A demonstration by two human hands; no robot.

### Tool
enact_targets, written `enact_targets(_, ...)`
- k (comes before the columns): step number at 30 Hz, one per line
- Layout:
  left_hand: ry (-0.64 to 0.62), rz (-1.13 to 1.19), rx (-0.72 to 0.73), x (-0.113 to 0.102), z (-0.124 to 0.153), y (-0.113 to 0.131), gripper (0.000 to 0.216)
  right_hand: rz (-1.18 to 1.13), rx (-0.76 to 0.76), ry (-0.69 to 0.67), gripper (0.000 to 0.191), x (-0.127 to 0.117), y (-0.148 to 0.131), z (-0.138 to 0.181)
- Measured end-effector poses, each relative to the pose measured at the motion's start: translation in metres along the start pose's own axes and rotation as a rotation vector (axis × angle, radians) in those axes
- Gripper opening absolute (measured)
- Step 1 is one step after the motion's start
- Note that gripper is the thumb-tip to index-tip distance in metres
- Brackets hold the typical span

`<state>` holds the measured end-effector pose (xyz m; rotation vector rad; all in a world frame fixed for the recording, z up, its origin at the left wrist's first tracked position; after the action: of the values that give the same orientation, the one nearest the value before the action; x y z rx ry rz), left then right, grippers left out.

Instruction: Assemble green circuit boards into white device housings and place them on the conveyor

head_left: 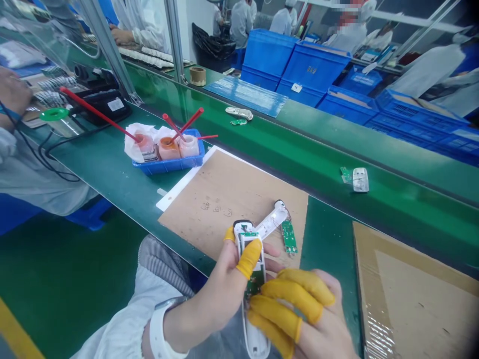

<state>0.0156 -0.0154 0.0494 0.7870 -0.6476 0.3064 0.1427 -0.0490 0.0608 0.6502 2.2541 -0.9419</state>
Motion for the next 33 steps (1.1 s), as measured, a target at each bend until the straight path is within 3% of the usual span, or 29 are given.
enact_targets(5,0.002,-0.027,-0.027,-0.001,-0.002,-0.003,0.049,0.006,-0.169,-0.153,0.028,0.001,0.003,0.006)
enact_targets(8,0.006,-0.056,-0.027,-0.004,-0.002,-0.001,0.051,-0.025,-0.108,-0.15,0.026,-0.014,0.012,0.003)
enact_targets(10,-0.004,-0.086,0.053,-0.005,-0.002,0.002,0.049,-0.037,0.047,-0.09,0.019,-0.02,0.015,-0.001)
enact_targets(12,-0.018,-0.116,0.153,-0.004,-0.001,0.004,0.043,-0.224,0.27,-0.077,0.012,-0.015,0.014,-0.006)
enact_targets(14,-0.023,-0.18,0.251,-0.002,-0.001,0.004,0.039,-0.571,0.552,-0.146,0.023,0.001,0.01,-0.009)
enact_targets(17,0.011,-0.345,0.386,0.001,-0.002,0.0,0.04,-0.995,0.88,-0.249,0.054,0.028,0.001,-0.005)
enact_targets(20,0.029,-0.422,0.401,0.002,-0.006,-0.005,0.038,-1.015,1.01,-0.137,0.068,0.04,0.0,0.004)
enact_targets(25,-0.134,-0.476,0.414,0.013,-0.017,-0.001,0.035,-0.952,0.992,0.223,0.052,0.035,0.009,0.012)
enact_targets(27,-0.225,-0.532,0.401,0.021,-0.03,0.001,0.033,-1.003,1.005,0.199,0.054,0.029,0.021,0.005)
enact_targets(29,-0.277,-0.612,0.386,0.03,-0.053,0.002,0.031,-1.0,0.993,0.049,0.061,0.019,0.043,-0.008)
enact_targets(33,-0.215,-0.937,0.421,0.052,-0.136,0.013,0.027,-0.863,0.911,-0.209,0.054,-0.005,0.128,-0.041)
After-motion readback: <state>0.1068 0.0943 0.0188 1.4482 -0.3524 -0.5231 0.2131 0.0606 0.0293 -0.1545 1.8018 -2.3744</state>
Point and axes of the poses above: each hand's wrist, its own z-axis away from the middle knuckle, its own x-axis out of the palm, y = z × x, the point moved 2 cm from there along -z, towards the middle knuckle, and after that the axes turned 3 degrees about -y, right-handed, at the moved point
